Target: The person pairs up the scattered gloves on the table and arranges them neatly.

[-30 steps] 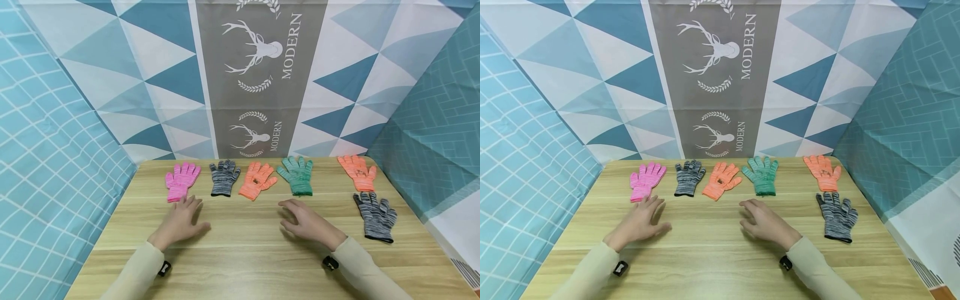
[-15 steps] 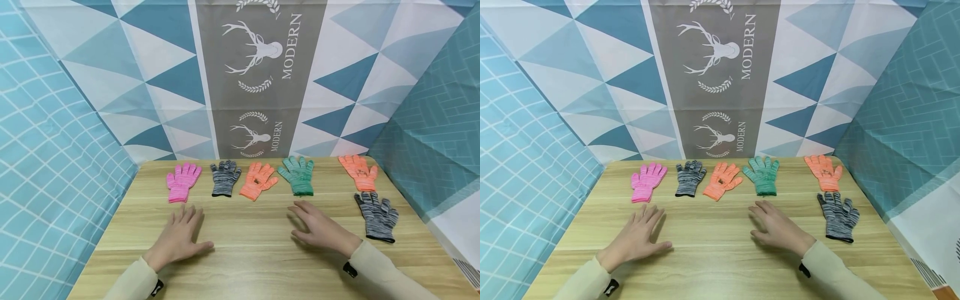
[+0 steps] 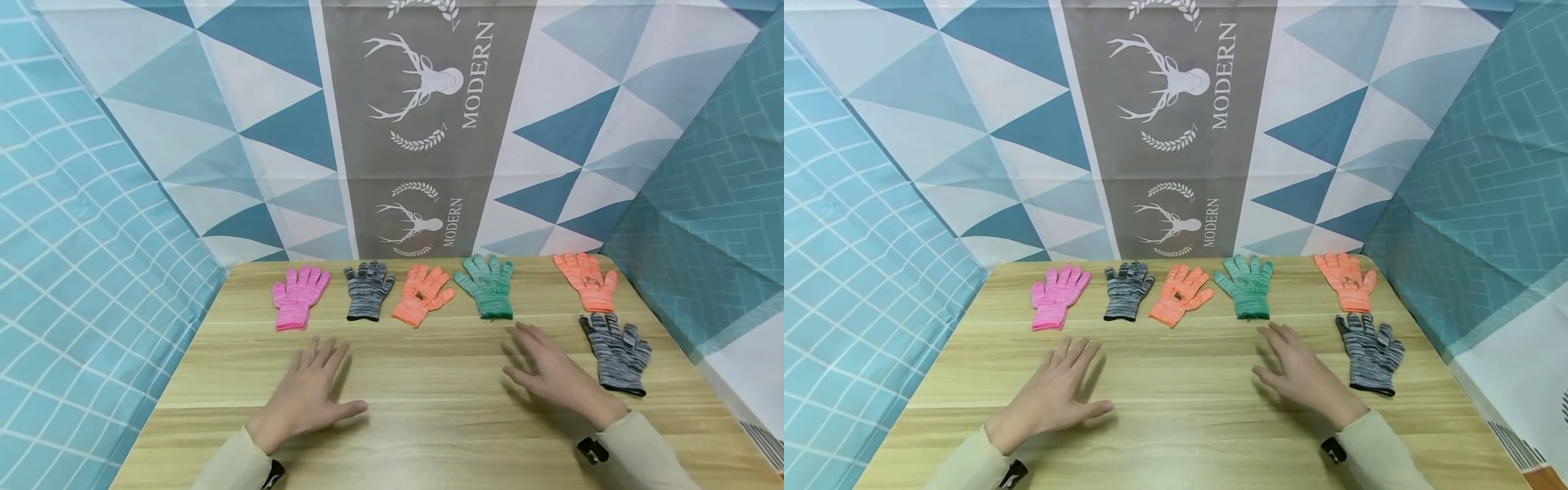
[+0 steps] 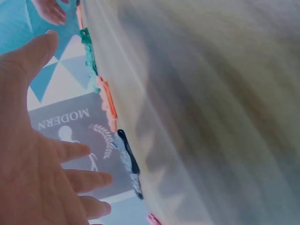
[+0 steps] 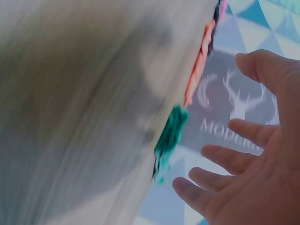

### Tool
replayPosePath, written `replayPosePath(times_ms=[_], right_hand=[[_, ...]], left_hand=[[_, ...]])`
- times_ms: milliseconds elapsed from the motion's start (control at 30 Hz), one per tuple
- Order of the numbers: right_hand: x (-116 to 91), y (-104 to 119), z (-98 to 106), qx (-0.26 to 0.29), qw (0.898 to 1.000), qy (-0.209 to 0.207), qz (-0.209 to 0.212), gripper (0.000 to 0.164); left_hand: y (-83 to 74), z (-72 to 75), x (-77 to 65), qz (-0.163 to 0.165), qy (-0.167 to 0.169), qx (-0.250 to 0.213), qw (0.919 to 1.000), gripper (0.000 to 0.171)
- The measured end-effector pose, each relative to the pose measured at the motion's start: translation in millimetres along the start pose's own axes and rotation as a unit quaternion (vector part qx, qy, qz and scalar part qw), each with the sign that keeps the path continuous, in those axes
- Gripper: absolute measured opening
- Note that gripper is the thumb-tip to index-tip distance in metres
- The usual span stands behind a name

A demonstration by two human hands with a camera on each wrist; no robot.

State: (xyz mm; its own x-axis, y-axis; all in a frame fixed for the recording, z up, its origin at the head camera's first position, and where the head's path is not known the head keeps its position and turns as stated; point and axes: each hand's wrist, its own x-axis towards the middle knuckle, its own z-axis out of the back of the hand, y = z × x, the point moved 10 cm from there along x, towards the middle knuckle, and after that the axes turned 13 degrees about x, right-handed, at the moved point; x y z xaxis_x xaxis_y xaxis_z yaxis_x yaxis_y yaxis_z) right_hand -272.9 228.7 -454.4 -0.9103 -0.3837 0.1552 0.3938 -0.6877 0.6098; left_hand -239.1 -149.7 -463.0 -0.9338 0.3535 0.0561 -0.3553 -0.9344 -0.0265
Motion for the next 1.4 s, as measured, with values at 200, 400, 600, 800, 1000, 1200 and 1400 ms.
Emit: replayPosePath(times_ms=[200,400,600,800,1000,1200,1400], right_hand=[[-8,-26,33,0.018,0.999,-0.041,-0.025,0.074],[-20,-60,64,0.019,0.995,-0.077,-0.062,0.073],[-36,-99,86,-0.002,0.99,-0.091,-0.109,0.069],[-50,-140,97,0.001,0.978,-0.079,-0.192,0.071],[-64,-166,106,-0.024,0.968,-0.091,-0.232,0.06],[-67,-170,105,-0.036,0.968,-0.097,-0.227,0.051],[-68,-174,103,-0.049,0.966,-0.087,-0.237,0.047]], left_hand=[[-4.3,7.6,0.5,0.003,-0.009,-0.002,1.0,0.112],[-9.9,9.5,-1.6,0.004,-0.007,-0.015,0.9999,0.113],[-13.6,7.5,-6.1,0.004,-0.001,-0.022,0.9997,0.113],[-9.8,4.8,-10.0,0.015,0.002,-0.037,0.9992,0.112],[-2.9,-2.9,-14.0,0.03,0.019,-0.042,0.9985,0.113],[2.4,-3.8,-17.6,0.042,0.015,-0.046,0.998,0.112],[4.6,-5.4,-19.4,0.048,0.014,-0.048,0.9976,0.112]])
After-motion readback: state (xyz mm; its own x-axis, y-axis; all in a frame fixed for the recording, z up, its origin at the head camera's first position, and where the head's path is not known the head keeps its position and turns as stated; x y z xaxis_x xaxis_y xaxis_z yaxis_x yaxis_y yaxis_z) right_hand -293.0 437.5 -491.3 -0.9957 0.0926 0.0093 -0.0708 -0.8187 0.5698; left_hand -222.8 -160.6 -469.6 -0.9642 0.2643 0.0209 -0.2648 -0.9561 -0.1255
